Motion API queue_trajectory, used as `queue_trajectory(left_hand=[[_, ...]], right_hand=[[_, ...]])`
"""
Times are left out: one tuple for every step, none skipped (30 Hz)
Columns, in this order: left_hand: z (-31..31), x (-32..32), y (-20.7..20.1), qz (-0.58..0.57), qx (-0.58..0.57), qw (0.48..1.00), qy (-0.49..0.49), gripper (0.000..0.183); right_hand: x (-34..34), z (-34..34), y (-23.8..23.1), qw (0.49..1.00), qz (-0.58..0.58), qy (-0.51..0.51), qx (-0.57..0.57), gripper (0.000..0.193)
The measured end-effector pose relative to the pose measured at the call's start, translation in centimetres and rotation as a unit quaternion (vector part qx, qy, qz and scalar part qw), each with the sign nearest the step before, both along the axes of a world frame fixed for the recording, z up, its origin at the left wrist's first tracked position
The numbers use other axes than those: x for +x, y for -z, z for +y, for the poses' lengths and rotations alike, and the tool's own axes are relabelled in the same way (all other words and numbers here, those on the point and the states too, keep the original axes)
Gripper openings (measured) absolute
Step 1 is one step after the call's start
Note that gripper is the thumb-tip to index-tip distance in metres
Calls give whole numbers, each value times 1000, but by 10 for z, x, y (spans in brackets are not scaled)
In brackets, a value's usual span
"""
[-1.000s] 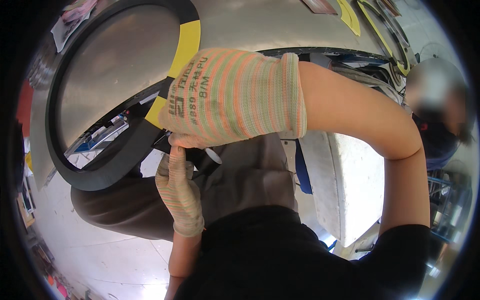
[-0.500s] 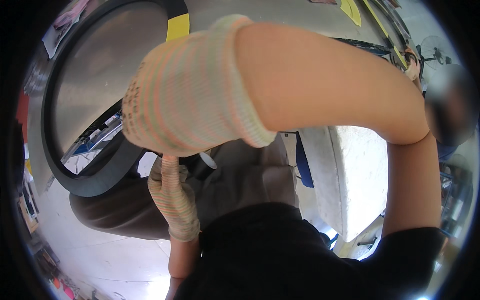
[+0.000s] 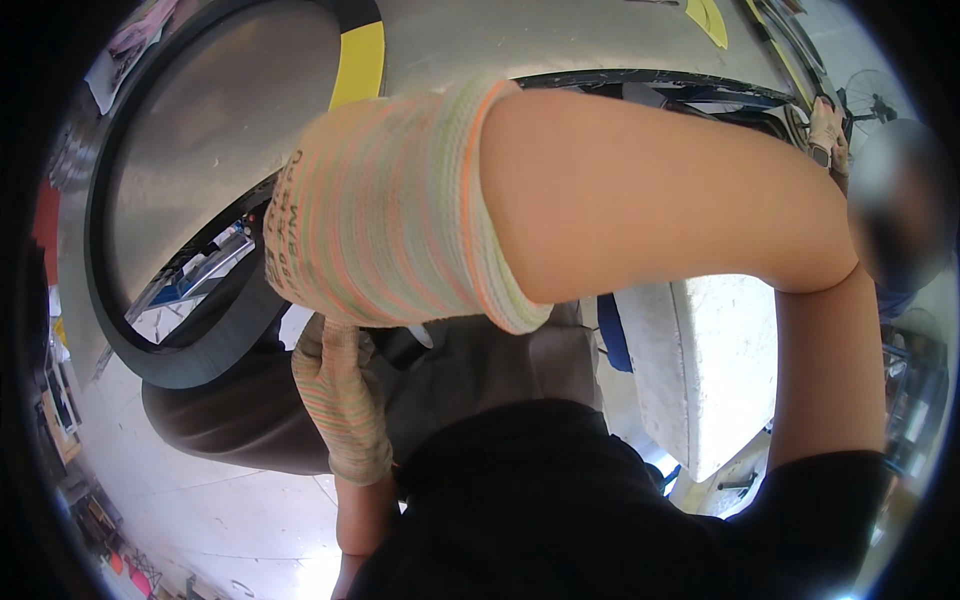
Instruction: Manually applying black electrical tape in strips to a yellow plastic ring on a workbench.
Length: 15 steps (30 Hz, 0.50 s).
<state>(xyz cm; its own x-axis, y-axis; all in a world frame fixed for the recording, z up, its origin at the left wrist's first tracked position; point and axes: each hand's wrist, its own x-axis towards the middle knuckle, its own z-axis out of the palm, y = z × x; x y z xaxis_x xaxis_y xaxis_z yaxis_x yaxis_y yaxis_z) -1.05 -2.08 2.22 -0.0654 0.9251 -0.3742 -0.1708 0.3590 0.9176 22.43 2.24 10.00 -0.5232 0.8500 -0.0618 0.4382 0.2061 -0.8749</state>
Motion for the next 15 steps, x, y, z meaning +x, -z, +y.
queue_trajectory(left_hand=[[0,-1,-1,1,1,1000,0,31],[0,-3,-2,6,2,1000,12,32],[1,-5,-2,11,4,1000,25,33],[1,-7,-4,13,5,1000,25,33],[2,-8,-4,34,-1,999,41,31],[2,-8,-5,57,-6,997,56,34],[3,-6,-6,58,-5,997,58,34],[4,-6,-5,65,1,996,59,32],[5,-5,-5,72,6,995,61,33],[6,0,-12,72,8,995,65,33],[5,-2,-20,85,-1,995,54,34],[5,-2,-27,85,-4,995,53,34],[7,1,-28,71,5,995,63,34],[8,-4,-23,69,0,996,55,31],[8,-6,-17,56,-4,997,54,29]], right_hand=[[-1,0,-1,1000,-4,-1,-3,36],[-1,1,-1,1000,-13,-7,-1,36],[0,4,0,1000,-11,-7,0,36],[-1,11,2,994,-49,-68,73,34],[-2,16,3,977,-89,-126,145,32],[-11,20,1,977,-88,-124,146,32],[-24,27,-2,954,-186,-183,146,28],[-41,35,-7,919,-281,-238,143,24],[-58,43,-13,871,-373,-290,137,20],[-70,49,-18,811,-461,-337,128,17],[-82,54,-12,743,-530,-389,124,16],[-75,52,-3,744,-532,-386,124,16],[-50,46,7,773,-500,-318,225,15],[-35,45,22,796,-430,-260,337,14],[-24,36,11,780,-436,-177,413,19]])
